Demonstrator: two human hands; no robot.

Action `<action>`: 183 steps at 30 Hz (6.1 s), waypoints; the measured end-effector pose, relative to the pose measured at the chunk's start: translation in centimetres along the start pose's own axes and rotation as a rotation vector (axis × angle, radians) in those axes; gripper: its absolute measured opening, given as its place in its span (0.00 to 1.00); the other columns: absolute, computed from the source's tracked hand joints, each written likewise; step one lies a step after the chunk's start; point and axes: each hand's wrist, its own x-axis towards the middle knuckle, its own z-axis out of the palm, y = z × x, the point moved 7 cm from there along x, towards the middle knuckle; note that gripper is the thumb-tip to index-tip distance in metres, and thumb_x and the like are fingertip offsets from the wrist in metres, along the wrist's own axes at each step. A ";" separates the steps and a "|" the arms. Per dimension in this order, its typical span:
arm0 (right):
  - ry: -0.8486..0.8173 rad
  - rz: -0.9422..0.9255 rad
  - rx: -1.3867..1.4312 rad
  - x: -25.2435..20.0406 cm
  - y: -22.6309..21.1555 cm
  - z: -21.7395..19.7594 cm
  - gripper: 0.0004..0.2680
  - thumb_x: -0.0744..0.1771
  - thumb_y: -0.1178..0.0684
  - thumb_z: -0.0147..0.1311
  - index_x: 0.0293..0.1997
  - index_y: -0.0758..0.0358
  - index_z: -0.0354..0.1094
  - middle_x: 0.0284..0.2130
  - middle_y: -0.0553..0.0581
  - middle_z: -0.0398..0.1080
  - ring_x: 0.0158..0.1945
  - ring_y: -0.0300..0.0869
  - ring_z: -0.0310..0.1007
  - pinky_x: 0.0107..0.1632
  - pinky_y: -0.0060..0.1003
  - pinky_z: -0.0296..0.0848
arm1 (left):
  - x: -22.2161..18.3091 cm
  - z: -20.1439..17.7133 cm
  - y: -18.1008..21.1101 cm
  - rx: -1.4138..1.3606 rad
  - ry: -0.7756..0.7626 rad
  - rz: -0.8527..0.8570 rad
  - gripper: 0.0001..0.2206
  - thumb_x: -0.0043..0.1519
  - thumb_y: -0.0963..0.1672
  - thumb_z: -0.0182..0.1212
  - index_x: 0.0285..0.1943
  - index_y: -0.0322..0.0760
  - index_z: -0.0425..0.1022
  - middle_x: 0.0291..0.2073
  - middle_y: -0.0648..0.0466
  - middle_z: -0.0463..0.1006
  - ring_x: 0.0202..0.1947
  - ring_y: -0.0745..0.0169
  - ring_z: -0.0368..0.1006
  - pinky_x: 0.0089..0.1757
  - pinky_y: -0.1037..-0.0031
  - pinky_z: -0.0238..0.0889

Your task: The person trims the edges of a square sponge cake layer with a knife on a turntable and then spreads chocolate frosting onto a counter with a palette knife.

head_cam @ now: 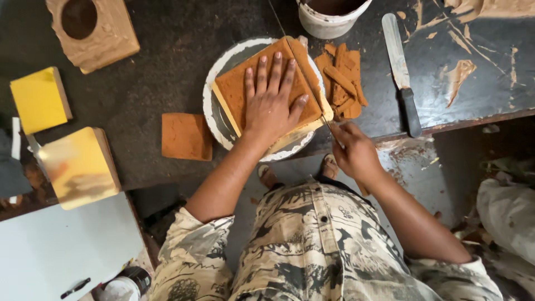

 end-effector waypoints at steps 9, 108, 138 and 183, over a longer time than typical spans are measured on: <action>-0.027 0.080 0.035 -3.3 0.5 0.4 0.18 0.64 0.61 0.55 0.61 0.63 0.69 0.44 0.64 0.71 0.39 0.57 0.76 0.42 0.48 0.75 | 0.3 0.1 -0.2 0.009 -0.012 -0.003 0.35 0.69 0.59 0.37 0.82 0.42 0.44 0.79 0.44 0.41 0.78 0.38 0.31 0.69 0.43 0.20; 0.073 0.175 -0.078 -0.6 -4.1 -3.1 0.18 0.67 0.58 0.57 0.65 0.67 0.65 0.26 0.65 0.74 0.27 0.53 0.76 0.33 0.47 0.75 | -3.0 0.0 -1.0 -0.074 0.052 -0.026 0.37 0.68 0.60 0.42 0.81 0.39 0.46 0.78 0.40 0.43 0.78 0.37 0.34 0.70 0.47 0.25; 0.004 -0.034 -0.182 -0.4 -4.1 0.3 0.16 0.66 0.57 0.57 0.61 0.66 0.68 0.35 0.68 0.74 0.31 0.62 0.75 0.35 0.52 0.74 | -2.7 0.0 -0.8 -0.056 0.000 -0.100 0.37 0.67 0.60 0.40 0.82 0.44 0.42 0.78 0.39 0.40 0.78 0.38 0.32 0.69 0.48 0.21; 0.083 0.040 -0.048 -3.3 2.6 -1.7 0.16 0.64 0.60 0.58 0.57 0.73 0.71 0.35 0.72 0.73 0.34 0.63 0.75 0.40 0.50 0.75 | -3.4 -0.7 -1.7 -0.123 0.061 0.057 0.36 0.66 0.59 0.48 0.80 0.43 0.51 0.78 0.42 0.46 0.78 0.42 0.37 0.70 0.50 0.25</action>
